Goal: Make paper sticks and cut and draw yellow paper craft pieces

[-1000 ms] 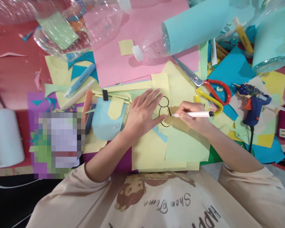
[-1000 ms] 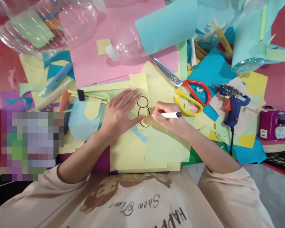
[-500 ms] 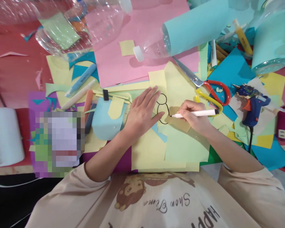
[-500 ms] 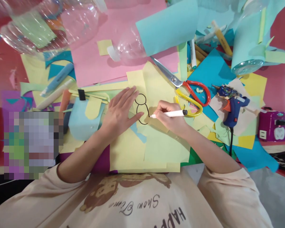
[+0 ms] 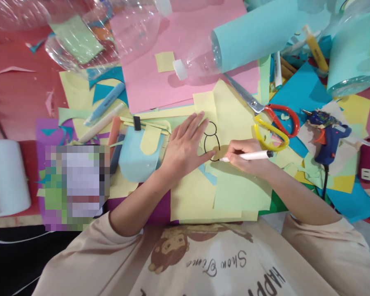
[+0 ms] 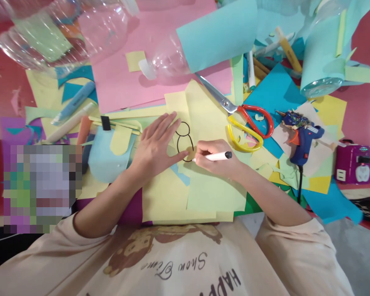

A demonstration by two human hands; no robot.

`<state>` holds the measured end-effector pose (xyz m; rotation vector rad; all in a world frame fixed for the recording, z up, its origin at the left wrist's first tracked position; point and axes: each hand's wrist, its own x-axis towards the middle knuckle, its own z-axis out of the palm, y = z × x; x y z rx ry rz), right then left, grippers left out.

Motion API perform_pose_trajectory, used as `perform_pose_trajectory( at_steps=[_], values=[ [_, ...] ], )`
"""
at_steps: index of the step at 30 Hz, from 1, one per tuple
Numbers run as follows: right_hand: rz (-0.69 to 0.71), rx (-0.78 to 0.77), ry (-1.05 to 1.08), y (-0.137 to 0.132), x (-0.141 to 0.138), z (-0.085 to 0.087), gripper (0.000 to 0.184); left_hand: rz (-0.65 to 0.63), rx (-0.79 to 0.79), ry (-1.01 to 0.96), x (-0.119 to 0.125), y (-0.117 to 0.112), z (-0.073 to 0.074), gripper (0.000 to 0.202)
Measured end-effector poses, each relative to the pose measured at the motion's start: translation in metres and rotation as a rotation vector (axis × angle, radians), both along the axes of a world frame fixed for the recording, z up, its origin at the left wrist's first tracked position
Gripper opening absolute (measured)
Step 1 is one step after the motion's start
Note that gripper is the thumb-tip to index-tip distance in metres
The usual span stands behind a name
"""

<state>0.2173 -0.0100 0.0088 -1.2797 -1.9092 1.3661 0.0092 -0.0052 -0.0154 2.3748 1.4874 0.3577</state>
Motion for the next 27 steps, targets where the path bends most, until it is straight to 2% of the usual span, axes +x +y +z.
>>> perform_pose_trajectory(
  at_steps=[8,27],
  values=[
    [-0.001,0.033,0.005,-0.0002,-0.0017,-0.0007,0.019,-0.004,0.018,-0.007,-0.0001,0.0001,-0.0015,0.069],
    [-0.129,0.1,0.031,0.0007,-0.0003,-0.0043,0.02,-0.002,-0.012,0.02,0.0004,0.0004,0.0011,0.068]
  ],
)
